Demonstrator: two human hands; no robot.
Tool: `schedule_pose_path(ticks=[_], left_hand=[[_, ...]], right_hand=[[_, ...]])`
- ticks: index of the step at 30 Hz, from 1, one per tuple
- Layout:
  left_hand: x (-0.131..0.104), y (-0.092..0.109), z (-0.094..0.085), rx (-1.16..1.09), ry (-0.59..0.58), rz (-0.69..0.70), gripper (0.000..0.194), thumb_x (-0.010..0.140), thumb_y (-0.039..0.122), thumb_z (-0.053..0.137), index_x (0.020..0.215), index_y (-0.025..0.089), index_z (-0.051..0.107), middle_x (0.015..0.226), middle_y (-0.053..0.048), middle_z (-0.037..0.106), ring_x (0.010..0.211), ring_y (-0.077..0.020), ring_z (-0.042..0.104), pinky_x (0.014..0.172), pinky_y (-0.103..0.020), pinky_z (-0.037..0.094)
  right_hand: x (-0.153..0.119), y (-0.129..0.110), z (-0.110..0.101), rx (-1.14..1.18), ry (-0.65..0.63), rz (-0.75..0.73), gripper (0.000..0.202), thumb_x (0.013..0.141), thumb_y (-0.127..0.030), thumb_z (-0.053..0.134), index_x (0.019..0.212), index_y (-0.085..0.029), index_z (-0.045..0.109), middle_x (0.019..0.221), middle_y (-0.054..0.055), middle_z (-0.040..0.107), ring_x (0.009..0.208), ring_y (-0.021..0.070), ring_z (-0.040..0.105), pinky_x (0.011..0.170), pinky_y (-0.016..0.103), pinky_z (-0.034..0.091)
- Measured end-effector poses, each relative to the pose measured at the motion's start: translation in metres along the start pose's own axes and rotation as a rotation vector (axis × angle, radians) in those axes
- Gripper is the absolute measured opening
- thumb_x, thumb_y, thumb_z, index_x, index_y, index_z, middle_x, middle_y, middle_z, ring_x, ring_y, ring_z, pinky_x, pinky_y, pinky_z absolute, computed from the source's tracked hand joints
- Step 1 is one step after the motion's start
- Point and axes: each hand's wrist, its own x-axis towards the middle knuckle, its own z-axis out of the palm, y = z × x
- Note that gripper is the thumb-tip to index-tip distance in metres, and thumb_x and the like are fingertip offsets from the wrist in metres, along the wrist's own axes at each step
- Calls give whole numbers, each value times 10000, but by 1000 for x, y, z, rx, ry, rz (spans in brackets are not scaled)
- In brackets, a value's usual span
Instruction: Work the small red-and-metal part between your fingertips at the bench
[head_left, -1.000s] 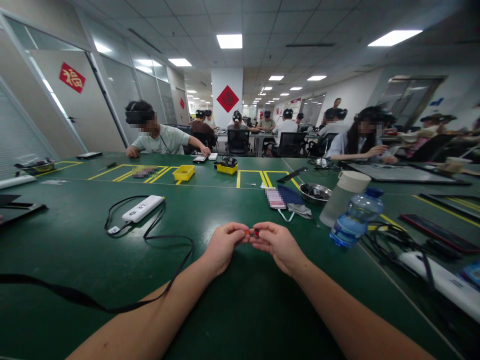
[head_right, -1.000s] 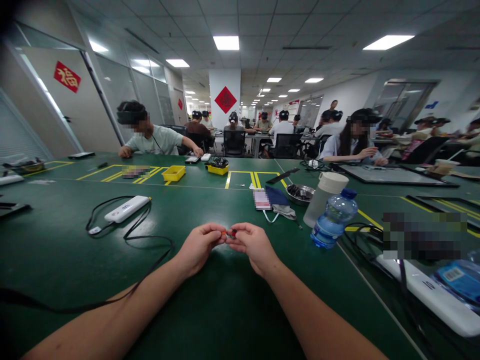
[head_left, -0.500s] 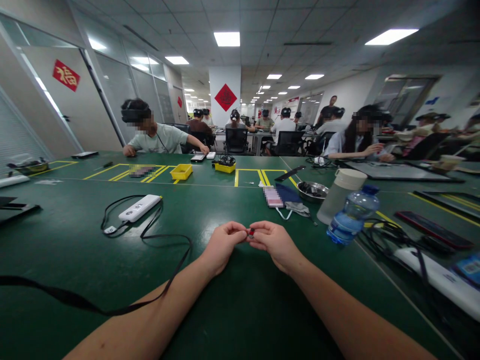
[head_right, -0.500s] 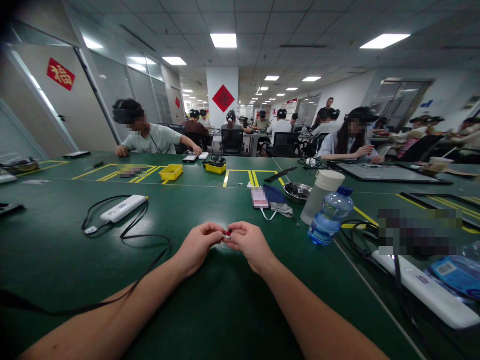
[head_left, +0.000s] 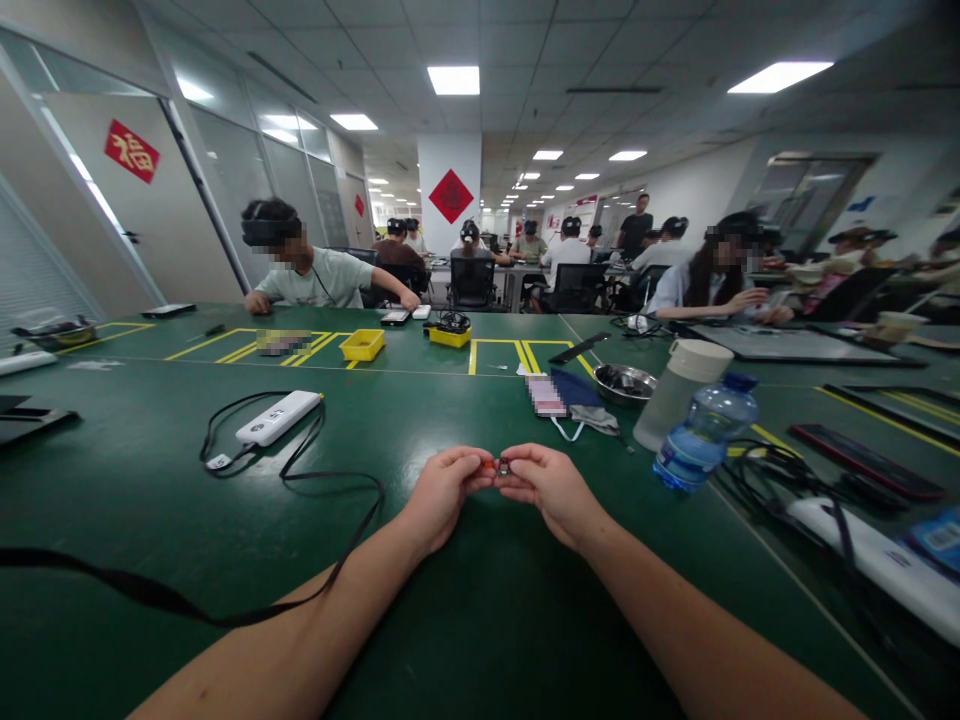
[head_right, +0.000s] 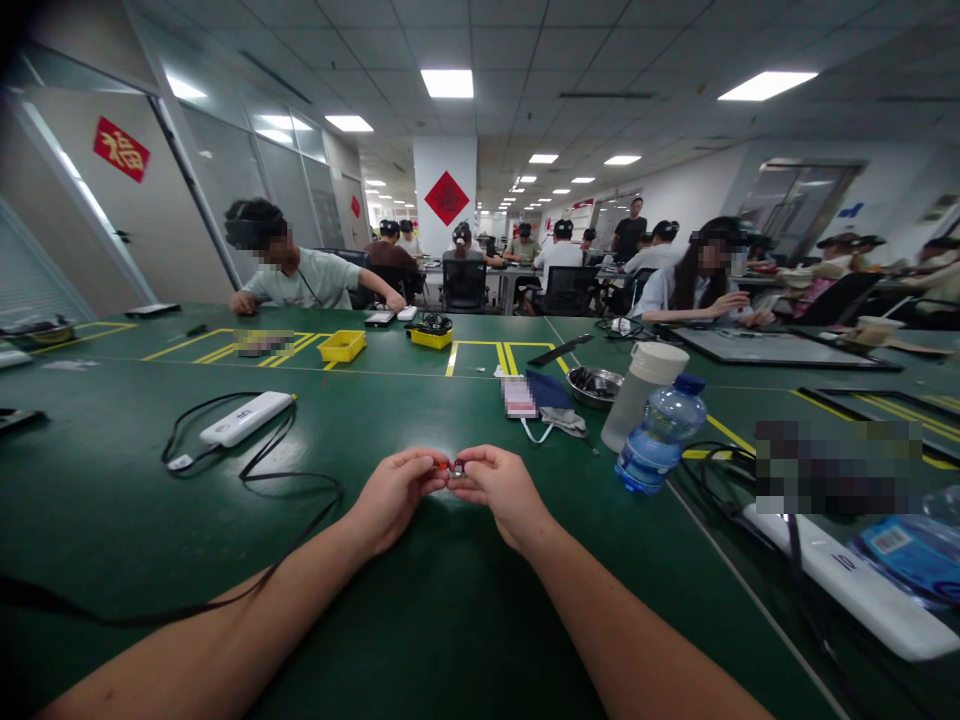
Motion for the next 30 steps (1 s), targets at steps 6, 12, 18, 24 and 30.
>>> schedule_pose_path(ticks=[6, 12, 18, 24, 30], left_hand=[[2, -8, -3, 112, -22, 58, 172, 678, 206, 665, 825, 117, 649, 796, -76, 661, 692, -126, 603, 719, -269, 473], [3, -13, -4, 144, -28, 64, 187, 687, 210, 645, 853, 123, 641, 792, -75, 662, 701, -137, 612, 725, -285, 470], [2, -11, -4, 153, -25, 100, 189, 686, 213, 652, 851, 123, 632, 804, -70, 656, 711, -139, 606, 731, -282, 465], [3, -11, -5, 182, -35, 122, 168, 687, 191, 638, 844, 131, 625, 766, -54, 647, 687, -133, 597, 699, -270, 458], [2, -11, -4, 156, -52, 106, 160, 698, 157, 605, 852, 121, 629, 774, -66, 651, 698, -137, 600, 719, -285, 459]], right_hand=[[1, 3, -1, -38, -6, -31, 194, 719, -210, 644, 896, -153, 591, 855, 81, 684, 768, 177, 683, 705, 303, 551], [2, 5, -2, -61, -1, -35, 232, 690, -214, 676, 894, -153, 585, 810, 60, 671, 738, 168, 673, 665, 293, 556], [3, 6, -2, -21, 7, -54, 205, 705, -220, 658, 887, -155, 589, 815, 61, 658, 744, 167, 670, 700, 308, 555], [1, 3, 0, -29, 5, -22, 190, 700, -201, 652, 872, -152, 586, 824, 67, 662, 753, 173, 672, 720, 321, 546], [0, 2, -1, -40, -21, -61, 284, 670, -207, 676, 937, -151, 595, 871, 59, 648, 761, 158, 658, 753, 327, 528]])
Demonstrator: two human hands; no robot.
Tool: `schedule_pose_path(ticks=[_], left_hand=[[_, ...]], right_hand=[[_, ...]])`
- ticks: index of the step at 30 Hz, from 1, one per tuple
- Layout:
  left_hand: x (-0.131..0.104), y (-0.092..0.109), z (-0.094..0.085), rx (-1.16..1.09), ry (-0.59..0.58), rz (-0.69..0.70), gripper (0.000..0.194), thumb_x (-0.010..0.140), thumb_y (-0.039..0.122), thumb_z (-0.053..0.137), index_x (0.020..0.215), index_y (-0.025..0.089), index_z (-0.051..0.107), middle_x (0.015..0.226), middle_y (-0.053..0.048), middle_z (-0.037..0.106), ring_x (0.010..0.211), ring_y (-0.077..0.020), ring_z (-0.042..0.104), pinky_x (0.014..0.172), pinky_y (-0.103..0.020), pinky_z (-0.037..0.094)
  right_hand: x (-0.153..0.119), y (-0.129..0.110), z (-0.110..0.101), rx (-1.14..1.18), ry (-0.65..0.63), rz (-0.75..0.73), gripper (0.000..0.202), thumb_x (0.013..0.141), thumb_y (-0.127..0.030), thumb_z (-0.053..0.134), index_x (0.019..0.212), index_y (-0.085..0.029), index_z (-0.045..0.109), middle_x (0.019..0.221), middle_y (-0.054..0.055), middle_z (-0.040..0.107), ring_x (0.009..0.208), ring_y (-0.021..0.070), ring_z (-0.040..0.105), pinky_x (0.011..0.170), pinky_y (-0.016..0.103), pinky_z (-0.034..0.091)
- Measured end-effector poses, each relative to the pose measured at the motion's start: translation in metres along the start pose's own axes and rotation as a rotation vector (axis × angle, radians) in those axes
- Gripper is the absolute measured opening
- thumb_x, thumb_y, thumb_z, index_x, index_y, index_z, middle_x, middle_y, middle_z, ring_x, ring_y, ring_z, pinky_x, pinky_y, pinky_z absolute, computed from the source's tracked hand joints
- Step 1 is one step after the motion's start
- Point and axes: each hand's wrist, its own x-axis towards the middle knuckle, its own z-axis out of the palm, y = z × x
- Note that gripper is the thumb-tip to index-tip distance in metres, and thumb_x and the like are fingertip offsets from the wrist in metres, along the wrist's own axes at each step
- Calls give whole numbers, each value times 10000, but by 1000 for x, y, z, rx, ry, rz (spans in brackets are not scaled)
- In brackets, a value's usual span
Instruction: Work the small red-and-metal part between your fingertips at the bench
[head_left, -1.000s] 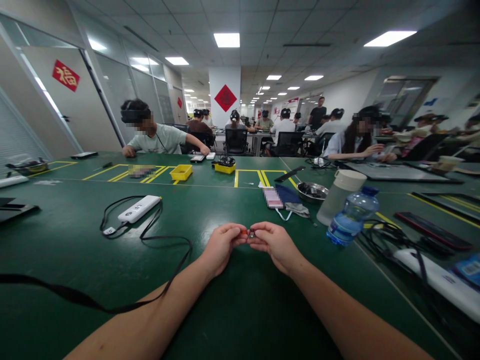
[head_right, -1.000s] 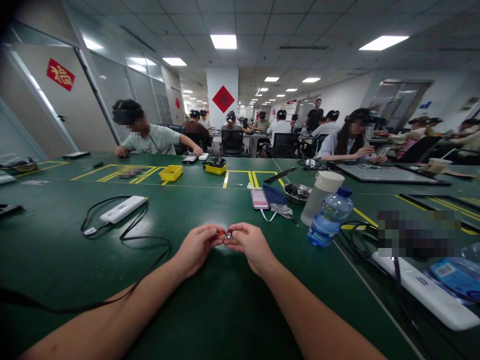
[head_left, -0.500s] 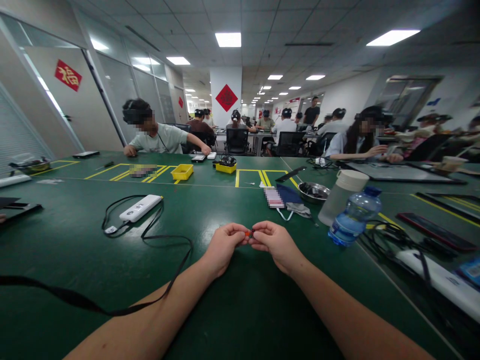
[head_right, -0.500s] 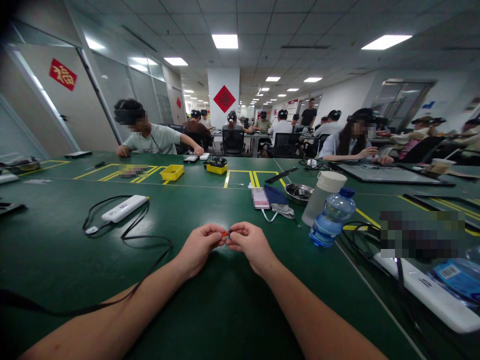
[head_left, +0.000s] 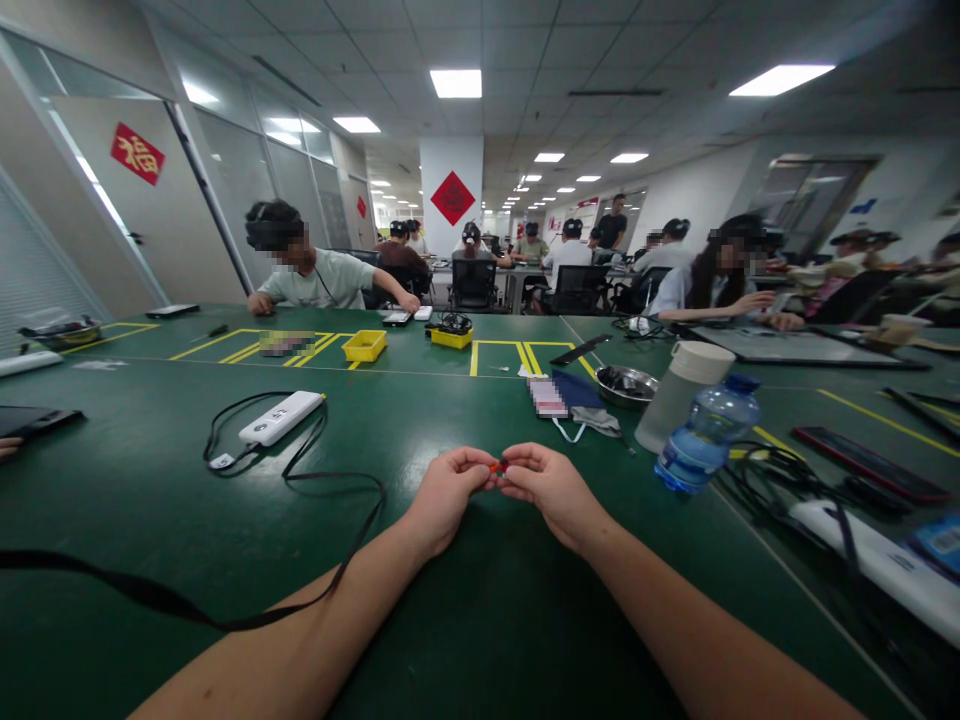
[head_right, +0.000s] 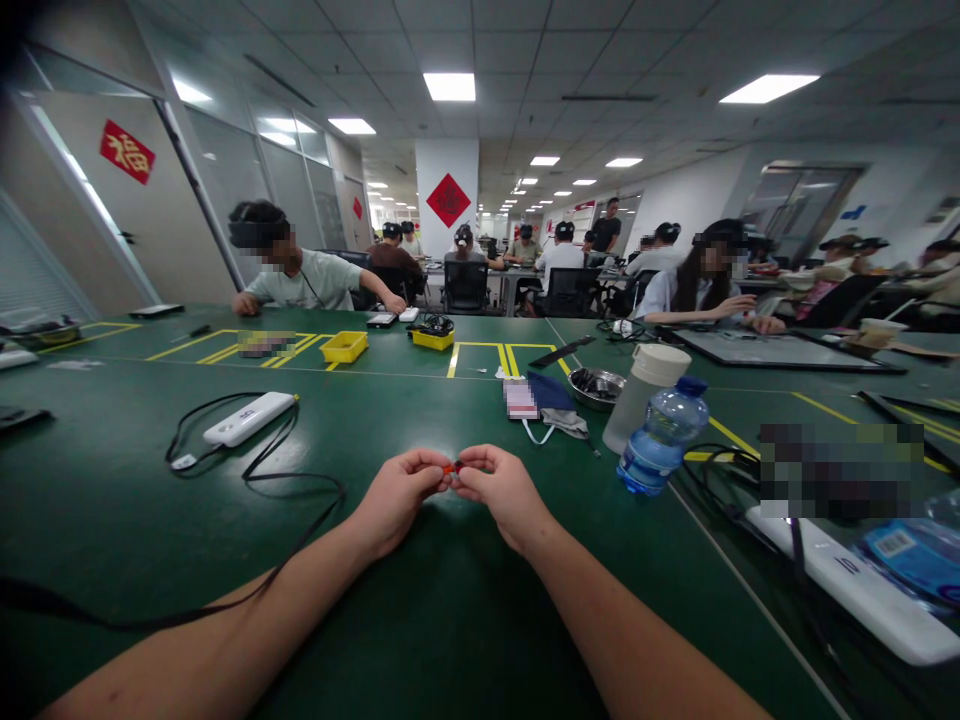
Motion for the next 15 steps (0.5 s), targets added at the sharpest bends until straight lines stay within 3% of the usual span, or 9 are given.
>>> schedule_pose_path(ticks=[8, 15], left_hand=[[-3, 4, 5, -15, -34, -24, 180, 668, 174, 652, 841, 126, 629, 769, -52, 651, 716, -150, 613, 737, -294, 462], [0, 2, 1, -1, 0, -11, 163, 683, 171, 624, 840, 130, 636, 780, -54, 655, 711, -141, 604, 732, -291, 459]], right_hand=[[2, 6, -2, -106, -27, -65, 301, 676, -246, 665, 957, -148, 617, 837, 47, 647, 742, 158, 643, 708, 307, 510], [1, 2, 0, -11, -39, 19, 240, 712, -216, 632, 939, -145, 598, 825, 64, 667, 762, 169, 664, 730, 317, 529]])
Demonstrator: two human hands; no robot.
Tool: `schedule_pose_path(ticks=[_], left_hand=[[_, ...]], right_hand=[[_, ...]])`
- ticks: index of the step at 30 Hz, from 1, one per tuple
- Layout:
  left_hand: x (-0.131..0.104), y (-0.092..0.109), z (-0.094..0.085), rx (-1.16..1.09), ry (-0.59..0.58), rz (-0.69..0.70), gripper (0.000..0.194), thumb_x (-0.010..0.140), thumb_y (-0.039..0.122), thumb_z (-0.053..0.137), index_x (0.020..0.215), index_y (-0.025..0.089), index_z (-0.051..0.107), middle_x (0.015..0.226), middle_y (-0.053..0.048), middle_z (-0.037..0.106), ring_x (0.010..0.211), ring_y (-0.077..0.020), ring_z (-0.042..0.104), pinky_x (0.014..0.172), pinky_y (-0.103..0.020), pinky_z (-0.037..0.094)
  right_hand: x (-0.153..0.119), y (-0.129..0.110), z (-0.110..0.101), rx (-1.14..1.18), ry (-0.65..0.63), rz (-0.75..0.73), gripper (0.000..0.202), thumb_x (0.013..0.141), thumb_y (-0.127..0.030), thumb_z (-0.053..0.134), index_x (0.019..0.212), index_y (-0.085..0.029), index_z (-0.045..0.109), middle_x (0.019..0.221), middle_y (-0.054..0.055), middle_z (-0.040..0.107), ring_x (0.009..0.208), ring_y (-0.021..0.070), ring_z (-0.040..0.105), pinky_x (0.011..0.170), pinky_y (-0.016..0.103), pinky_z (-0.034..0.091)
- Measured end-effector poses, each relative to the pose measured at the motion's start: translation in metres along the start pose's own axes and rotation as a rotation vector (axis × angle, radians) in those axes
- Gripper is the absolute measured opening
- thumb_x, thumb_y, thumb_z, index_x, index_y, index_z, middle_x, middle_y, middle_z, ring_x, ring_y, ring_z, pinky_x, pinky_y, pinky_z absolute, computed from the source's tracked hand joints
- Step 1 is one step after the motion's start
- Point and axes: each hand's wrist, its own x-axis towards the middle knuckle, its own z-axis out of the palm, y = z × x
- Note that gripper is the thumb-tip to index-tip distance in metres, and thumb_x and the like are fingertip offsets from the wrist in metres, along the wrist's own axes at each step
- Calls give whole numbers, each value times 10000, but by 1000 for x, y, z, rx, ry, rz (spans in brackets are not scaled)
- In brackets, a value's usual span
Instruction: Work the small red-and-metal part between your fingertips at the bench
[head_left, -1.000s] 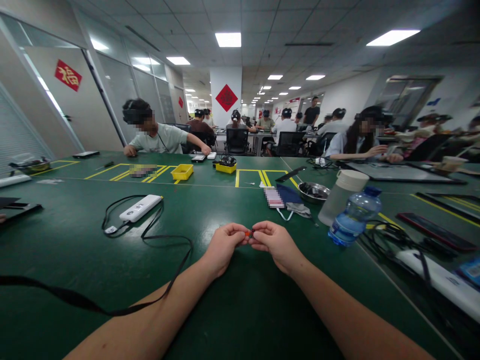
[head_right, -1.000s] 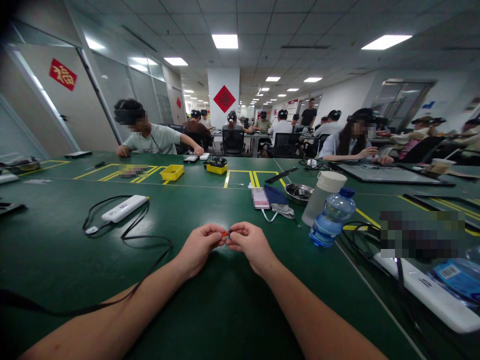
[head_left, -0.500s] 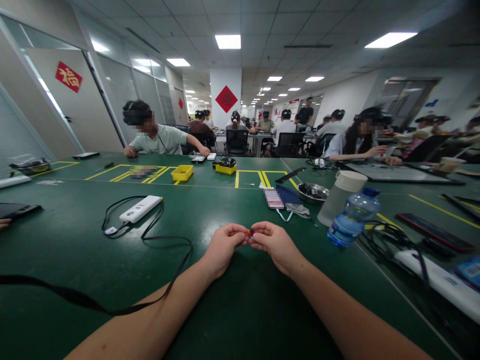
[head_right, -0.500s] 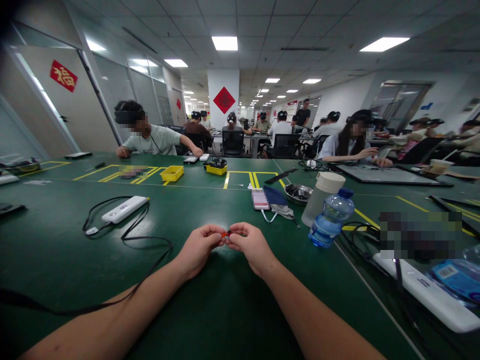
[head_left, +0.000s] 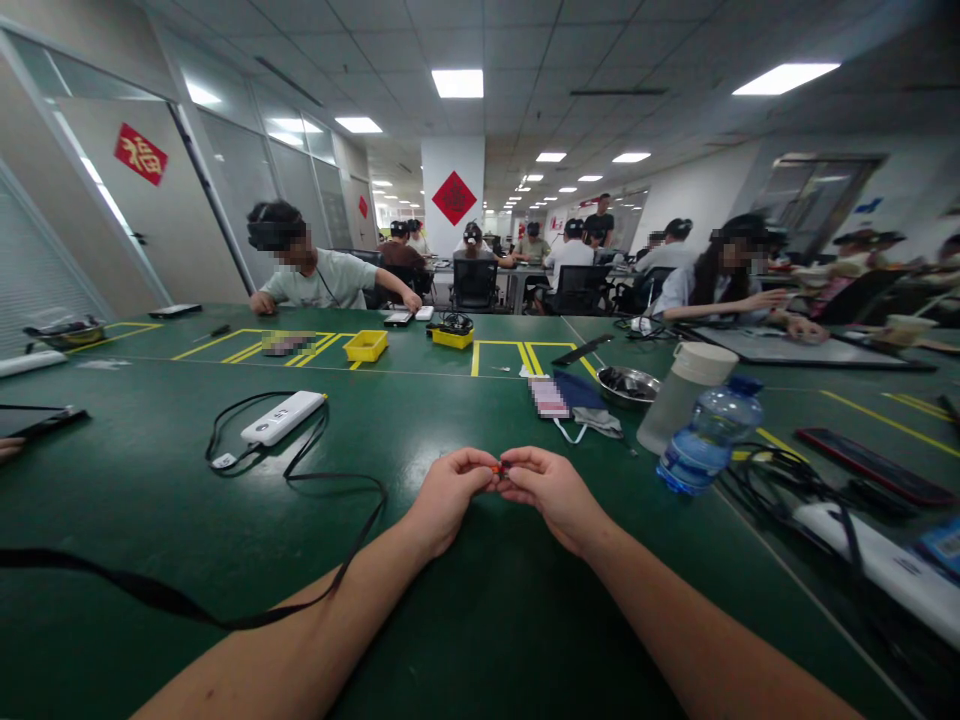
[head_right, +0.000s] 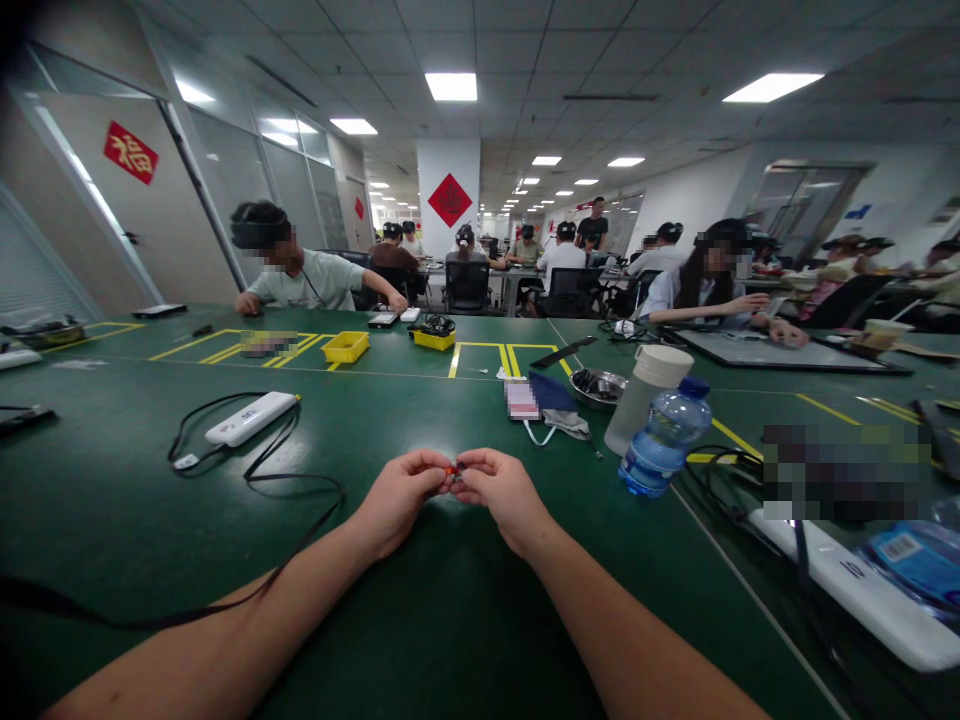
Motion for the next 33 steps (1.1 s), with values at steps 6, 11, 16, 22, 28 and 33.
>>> schedule_pose_path(ticks=[6, 11, 16, 22, 28, 33], left_hand=[[0, 0, 0, 23, -9, 13, 152, 686, 164, 616, 831, 126, 643, 823, -71, 665, 762, -154, 612, 766, -299, 458], [0, 1, 1, 13, -3, 14, 136, 681, 151, 614, 813, 129, 636, 783, -52, 658, 689, -124, 596, 708, -268, 461], [1, -3, -1, -29, 4, -12, 159, 690, 167, 610, 840, 128, 641, 769, -53, 658, 680, -127, 604, 723, -285, 469], [2, -3, -2, -32, 6, 6, 163, 704, 215, 627, 838, 125, 642, 804, -67, 661, 716, -138, 609, 751, -298, 465], [2, -2, -1, 14, 5, 37, 164, 695, 213, 635, 839, 134, 638, 835, -67, 665, 742, -145, 610, 761, -297, 460], [0, -1, 0, 47, 4, 48, 172, 678, 204, 651, 838, 146, 625, 840, -57, 666, 764, -156, 616, 768, -300, 462]], right_hand=[[-1, -5, 2, -13, 49, 30, 226, 699, -179, 644, 921, -154, 604, 812, 69, 682, 749, 169, 677, 711, 302, 547], [1, -1, -1, -65, 58, 22, 242, 693, -186, 648, 929, -154, 601, 808, 64, 680, 720, 164, 676, 674, 287, 550], [2, 5, -4, -74, 39, -39, 290, 691, -219, 656, 968, -160, 596, 835, 50, 662, 707, 156, 662, 673, 301, 547], [1, 0, -1, 7, 63, -6, 230, 737, -247, 611, 943, -144, 619, 799, 69, 672, 705, 161, 664, 701, 318, 545], [1, -4, 1, 54, 61, 30, 218, 732, -182, 582, 943, -146, 621, 827, 83, 685, 726, 169, 673, 729, 332, 547], [0, -2, 2, 15, 61, 4, 249, 686, -174, 642, 932, -151, 606, 827, 65, 681, 727, 158, 669, 698, 289, 544]])
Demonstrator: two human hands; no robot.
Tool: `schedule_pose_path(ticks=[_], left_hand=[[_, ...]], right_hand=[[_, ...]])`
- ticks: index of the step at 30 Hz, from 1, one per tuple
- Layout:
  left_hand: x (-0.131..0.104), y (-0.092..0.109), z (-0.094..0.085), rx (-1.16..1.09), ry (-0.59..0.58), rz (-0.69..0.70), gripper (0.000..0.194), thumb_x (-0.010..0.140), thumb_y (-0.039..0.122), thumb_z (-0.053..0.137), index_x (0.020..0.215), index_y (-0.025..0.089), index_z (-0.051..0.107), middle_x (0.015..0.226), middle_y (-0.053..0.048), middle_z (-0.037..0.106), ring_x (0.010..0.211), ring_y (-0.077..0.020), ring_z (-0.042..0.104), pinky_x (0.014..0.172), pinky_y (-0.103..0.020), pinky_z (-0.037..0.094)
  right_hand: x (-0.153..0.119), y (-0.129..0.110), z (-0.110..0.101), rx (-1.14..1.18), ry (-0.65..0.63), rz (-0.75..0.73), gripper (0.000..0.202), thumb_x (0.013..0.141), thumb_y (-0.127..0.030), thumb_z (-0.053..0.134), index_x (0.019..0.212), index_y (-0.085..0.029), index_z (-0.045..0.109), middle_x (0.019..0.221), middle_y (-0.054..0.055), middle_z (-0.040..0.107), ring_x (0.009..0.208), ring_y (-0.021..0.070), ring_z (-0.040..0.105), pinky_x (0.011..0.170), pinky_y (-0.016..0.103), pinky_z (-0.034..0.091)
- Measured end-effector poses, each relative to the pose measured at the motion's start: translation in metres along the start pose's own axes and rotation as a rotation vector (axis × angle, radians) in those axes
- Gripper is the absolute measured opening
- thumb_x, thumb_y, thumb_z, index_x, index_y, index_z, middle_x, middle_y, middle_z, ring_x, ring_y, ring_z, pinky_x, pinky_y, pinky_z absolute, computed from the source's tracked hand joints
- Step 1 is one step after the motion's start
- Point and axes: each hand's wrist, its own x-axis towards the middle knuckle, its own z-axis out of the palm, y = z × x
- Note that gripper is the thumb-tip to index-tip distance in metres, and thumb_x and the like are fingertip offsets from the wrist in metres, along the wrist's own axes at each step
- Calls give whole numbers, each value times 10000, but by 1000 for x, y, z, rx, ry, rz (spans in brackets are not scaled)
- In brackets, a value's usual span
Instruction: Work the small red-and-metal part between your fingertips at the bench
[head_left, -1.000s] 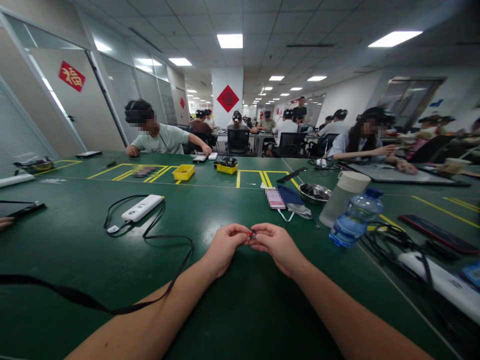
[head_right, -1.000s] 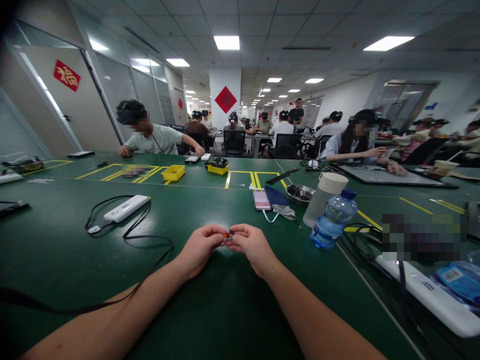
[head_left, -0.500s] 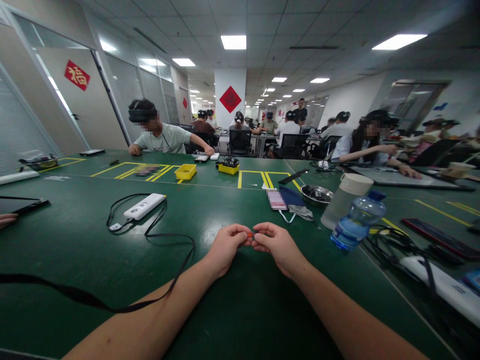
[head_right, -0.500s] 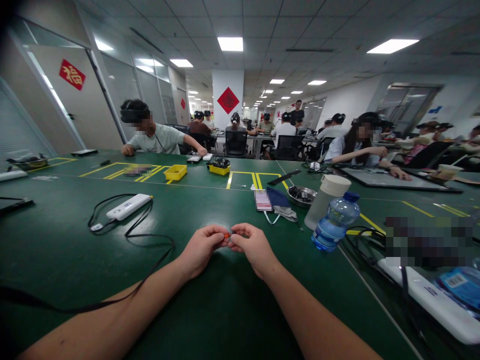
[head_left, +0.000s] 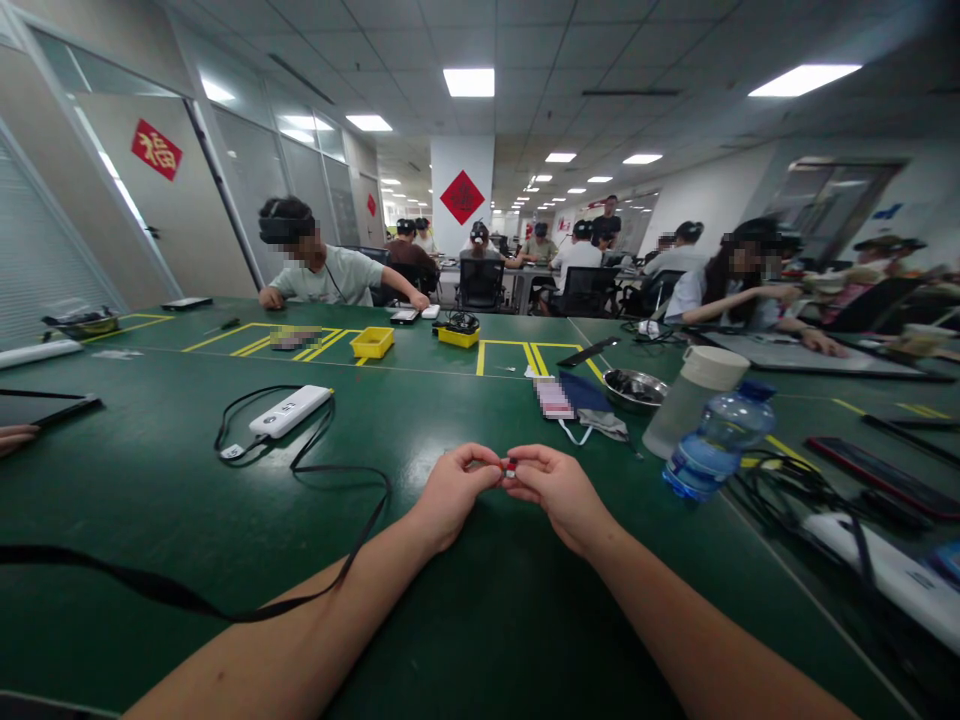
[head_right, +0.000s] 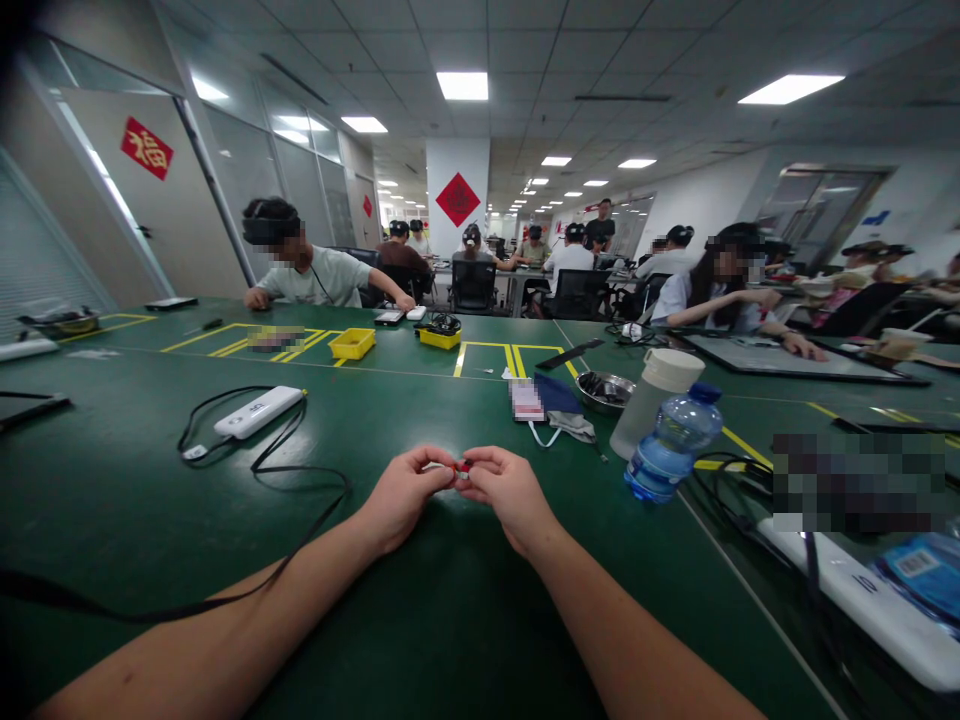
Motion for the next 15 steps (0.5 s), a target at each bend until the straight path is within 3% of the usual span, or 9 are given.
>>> schedule_pose_path(ticks=[15], left_hand=[[1, 1, -1, -62, 33, -37, 166, 671, 179, 632, 828, 125, 639, 812, -72, 660, 714, -136, 597, 732, -283, 462]], right_hand=[[0, -2, -2, 34, 2, 9, 203, 718, -233, 628, 904, -154, 615, 824, 72, 676, 746, 172, 672, 739, 328, 541]])
